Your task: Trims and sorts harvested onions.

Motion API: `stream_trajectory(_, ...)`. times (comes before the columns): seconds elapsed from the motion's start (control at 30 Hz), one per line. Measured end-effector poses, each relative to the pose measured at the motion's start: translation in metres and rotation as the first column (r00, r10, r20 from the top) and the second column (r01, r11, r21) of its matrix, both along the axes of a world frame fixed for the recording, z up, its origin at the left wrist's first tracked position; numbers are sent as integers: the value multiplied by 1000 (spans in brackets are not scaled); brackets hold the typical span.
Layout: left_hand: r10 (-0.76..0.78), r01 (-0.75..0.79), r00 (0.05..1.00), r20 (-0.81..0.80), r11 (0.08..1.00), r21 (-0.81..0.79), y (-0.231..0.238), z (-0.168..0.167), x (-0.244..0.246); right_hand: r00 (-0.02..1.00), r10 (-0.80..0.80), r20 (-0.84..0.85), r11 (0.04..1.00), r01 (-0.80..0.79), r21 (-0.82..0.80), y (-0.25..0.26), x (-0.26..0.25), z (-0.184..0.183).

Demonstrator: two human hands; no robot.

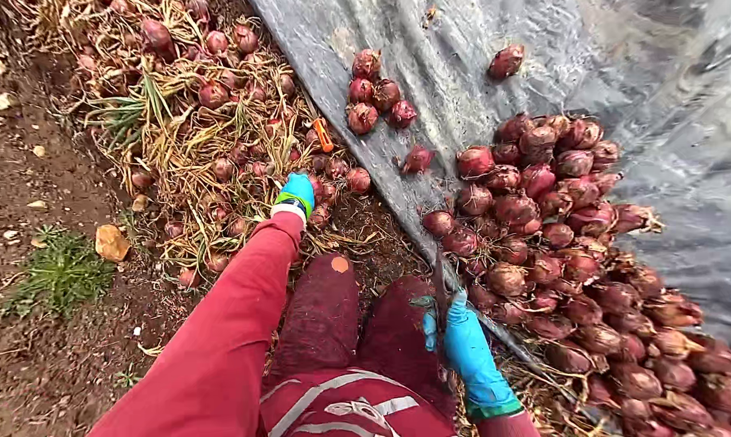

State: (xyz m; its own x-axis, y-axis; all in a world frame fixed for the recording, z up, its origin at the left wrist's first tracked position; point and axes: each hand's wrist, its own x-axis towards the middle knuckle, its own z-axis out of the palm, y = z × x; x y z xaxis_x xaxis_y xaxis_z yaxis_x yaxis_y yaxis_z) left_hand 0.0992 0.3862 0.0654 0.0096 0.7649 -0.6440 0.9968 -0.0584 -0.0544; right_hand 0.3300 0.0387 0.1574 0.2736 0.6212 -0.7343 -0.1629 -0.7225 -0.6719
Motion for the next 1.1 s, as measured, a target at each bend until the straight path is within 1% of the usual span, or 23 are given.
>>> stream_trajectory(0.07,-116,111,992,-43,988,-107,29,7,-11,997,-72,-41,993,68,-100,5,-3,-5)
stream_trajectory(0.1,-169,160,985,-38,972,-172,36,17,-17,995,-75,-71,987,64,-146,10,-6,-8)
stream_trajectory(0.13,-192,186,981,-6,961,-204,40,31,-22,992,-56,-113,984,36,-174,19,-9,-13)
stream_trajectory(0.2,-173,192,978,121,966,-173,38,70,-27,976,3,-220,983,-43,-178,48,-23,-25)
stream_trajectory(0.23,-169,199,968,186,968,-157,26,91,-29,963,39,-266,985,-83,-154,60,-33,-27)
stream_trajectory(0.27,-173,218,951,255,963,-159,8,115,-31,947,85,-308,988,-121,-100,71,-43,-27)
stream_trajectory(0.33,-257,340,894,366,923,-181,-26,158,-33,906,175,-386,984,-157,80,91,-62,-23)
stream_trajectory(0.4,-372,511,809,454,827,-233,-65,187,-39,889,230,-395,956,-131,262,99,-81,-8)
stream_trajectory(0.43,-408,579,773,486,767,-276,-83,197,-42,903,244,-352,938,-127,324,98,-88,1)
stream_trajectory(0.47,-406,609,756,513,724,-325,-98,204,-47,923,275,-269,916,-167,364,95,-92,10)
stream_trajectory(0.53,-392,628,753,528,669,-398,-118,214,-59,944,308,-117,911,-258,320,84,-99,31)
stream_trajectory(0.6,-433,645,744,510,665,-376,-127,215,-72,916,395,-66,890,-364,273,68,-99,37)
stream_trajectory(0.63,-453,648,737,501,685,-334,-133,214,-79,895,441,-62,870,-410,276,56,-98,35)
stream_trajectory(0.67,-458,640,737,497,710,-294,-143,215,-82,888,453,-87,861,-409,302,42,-96,34)
stream_trajectory(0.77,-438,592,727,529,791,-158,-172,226,-83,896,355,-267,896,-244,372,8,-95,39)
stream_trajectory(0.83,-399,501,754,521,863,-64,-179,220,-92,863,310,-399,905,-140,402,-20,-95,50)
stream_trajectory(0.87,-358,422,785,506,906,-14,-178,215,-99,868,298,-398,907,-128,401,-30,-95,54)
stream_trajectory(0.9,-305,339,806,507,940,27,-175,214,-104,898,283,-337,912,-143,386,-34,-96,55)
stream_trajectory(0.93,-269,279,808,524,958,61,-177,219,-105,927,290,-239,914,-194,356,-36,-98,52)
stream_trajectory(0.97,-282,280,804,523,956,86,-185,228,-101,930,340,-137,905,-284,316,-37,-99,47)
stream_trajectory(1.0,-334,335,803,493,938,91,-197,239,-91,899,433,-64,869,-398,294,-36,-99,43)
stream_trajectory(1.03,-420,438,791,445,896,67,-213,248,-78,853,521,-21,819,-493,294,-32,-100,43)
stream_trajectory(1.1,-585,648,699,412,762,-17,-241,250,-51,814,579,44,765,-561,317,-17,-101,56)
